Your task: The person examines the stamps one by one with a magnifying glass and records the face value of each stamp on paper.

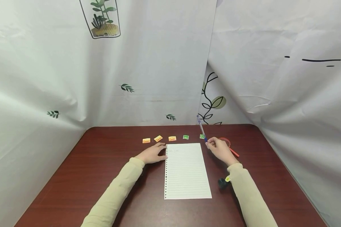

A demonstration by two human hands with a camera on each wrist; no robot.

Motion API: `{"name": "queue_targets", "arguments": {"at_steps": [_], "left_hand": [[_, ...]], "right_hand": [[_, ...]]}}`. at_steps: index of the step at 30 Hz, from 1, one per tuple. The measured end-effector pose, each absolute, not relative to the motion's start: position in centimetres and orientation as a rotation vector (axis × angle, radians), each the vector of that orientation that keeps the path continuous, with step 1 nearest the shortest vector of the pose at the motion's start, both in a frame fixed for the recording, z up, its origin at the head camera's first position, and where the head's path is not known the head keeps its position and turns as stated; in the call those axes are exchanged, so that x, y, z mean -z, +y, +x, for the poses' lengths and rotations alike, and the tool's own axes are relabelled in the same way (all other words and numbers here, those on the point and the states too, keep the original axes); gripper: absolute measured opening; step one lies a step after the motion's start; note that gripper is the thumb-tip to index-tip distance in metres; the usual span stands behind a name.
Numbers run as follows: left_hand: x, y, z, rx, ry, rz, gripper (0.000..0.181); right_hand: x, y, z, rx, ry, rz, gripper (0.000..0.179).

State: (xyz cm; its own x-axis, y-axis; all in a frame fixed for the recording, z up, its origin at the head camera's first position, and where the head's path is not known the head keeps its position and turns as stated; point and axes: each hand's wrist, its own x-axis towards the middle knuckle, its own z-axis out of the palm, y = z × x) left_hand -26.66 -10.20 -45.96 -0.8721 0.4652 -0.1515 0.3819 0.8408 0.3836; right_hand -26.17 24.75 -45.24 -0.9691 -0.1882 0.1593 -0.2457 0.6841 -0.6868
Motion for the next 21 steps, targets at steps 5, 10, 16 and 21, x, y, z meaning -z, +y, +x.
{"name": "queue_targets", "arguments": {"at_steps": [5,10,16,21], "left_hand": [[45.93,-10.17,-26.66,-0.511,2.782,0.652,0.065],[45.97,-10.13,-26.67,-0.499,2.791,0.657,0.065],[46.01,-10.12,-26.72,-0.495,2.798,0.659,0.064],[45.99,-10.13,-26.69,-0.498,2.793,0.657,0.064]], "right_hand": [[45.31,24.63,-26.21,-1.177,-2.814,0.373,0.022],[45.34,24.67,-26.23,-1.178,-2.808,0.383,0.02],[45.27,24.69,-26.18,-1.157,-2.809,0.384,0.016],[45.31,24.79,-26.1,-1.159,-2.811,0.387,0.014]]}}
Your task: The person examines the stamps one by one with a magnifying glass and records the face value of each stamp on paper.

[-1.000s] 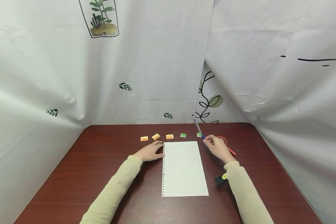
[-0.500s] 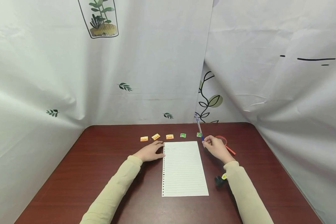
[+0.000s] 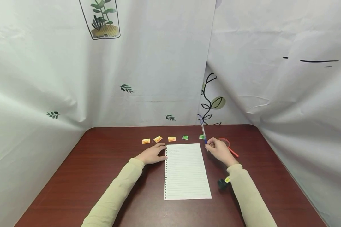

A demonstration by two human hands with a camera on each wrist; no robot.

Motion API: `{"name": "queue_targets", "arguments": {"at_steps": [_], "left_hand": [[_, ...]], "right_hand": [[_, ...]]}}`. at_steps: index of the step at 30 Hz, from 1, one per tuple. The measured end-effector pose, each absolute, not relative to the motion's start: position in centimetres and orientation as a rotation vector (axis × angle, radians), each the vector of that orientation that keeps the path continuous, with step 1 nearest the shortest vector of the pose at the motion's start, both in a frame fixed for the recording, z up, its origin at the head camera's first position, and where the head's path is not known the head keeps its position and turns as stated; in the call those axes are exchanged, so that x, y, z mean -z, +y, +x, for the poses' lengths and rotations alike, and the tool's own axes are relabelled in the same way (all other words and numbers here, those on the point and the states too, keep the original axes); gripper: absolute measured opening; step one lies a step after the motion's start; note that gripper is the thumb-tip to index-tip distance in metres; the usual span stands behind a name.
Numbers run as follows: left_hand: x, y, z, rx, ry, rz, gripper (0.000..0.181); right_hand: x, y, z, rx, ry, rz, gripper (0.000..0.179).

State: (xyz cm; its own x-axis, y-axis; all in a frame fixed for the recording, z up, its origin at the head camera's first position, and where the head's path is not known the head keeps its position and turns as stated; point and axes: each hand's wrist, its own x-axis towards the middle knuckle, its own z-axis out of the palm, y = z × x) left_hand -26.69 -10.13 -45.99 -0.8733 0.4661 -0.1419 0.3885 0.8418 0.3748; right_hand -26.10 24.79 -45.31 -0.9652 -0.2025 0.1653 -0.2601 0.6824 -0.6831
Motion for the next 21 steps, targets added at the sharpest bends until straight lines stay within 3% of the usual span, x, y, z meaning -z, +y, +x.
{"name": "queue_targets", "arguments": {"at_steps": [21], "left_hand": [[45.82,-10.16,-26.43,-0.493,2.785,0.649,0.064]], "right_hand": [[44.58,24.33,-25.32,-1.264,-2.802,0.409,0.011]]}}
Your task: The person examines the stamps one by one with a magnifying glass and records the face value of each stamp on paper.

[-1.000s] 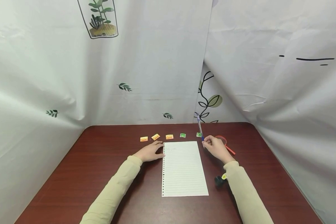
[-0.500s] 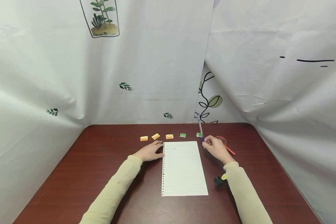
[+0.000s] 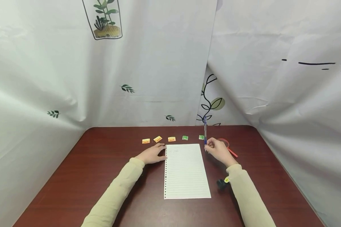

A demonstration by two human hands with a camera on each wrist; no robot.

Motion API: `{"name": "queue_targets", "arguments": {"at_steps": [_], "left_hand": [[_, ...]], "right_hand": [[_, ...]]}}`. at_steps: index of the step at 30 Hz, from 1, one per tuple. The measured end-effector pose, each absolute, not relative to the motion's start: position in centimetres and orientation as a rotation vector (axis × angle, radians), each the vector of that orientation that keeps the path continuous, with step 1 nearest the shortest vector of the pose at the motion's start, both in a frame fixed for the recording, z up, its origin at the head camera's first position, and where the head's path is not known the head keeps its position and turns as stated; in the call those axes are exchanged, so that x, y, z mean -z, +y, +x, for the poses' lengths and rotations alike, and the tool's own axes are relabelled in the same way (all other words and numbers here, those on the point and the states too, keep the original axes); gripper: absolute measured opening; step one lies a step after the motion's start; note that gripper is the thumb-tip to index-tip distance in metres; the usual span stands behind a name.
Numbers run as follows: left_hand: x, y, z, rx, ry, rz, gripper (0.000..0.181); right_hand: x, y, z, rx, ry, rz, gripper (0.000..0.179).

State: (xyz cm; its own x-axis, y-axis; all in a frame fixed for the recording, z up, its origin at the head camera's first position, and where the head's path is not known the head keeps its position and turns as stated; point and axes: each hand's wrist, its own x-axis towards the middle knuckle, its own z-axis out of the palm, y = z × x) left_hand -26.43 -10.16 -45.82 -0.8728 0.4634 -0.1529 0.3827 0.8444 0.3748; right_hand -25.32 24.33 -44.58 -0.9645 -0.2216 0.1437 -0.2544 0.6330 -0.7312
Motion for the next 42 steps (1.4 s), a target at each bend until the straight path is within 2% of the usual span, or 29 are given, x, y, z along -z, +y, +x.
{"name": "queue_targets", "arguments": {"at_steps": [16,26,42], "left_hand": [[45.7,-10.1,-26.4,-0.471,2.794,0.655,0.064],[45.8,-10.1,-26.3,-0.496,2.787,0.64,0.064],[45.8,-10.1,-26.2,-0.516,2.785,0.638,0.064]], "right_hand": [[44.6,24.0,-25.3,-1.311,-2.803,0.428,0.013],[44.6,23.1,-25.5,-1.352,-2.786,0.376,0.022],[44.7,21.2,-25.9,-1.322,-2.684,0.29,0.013]]}}
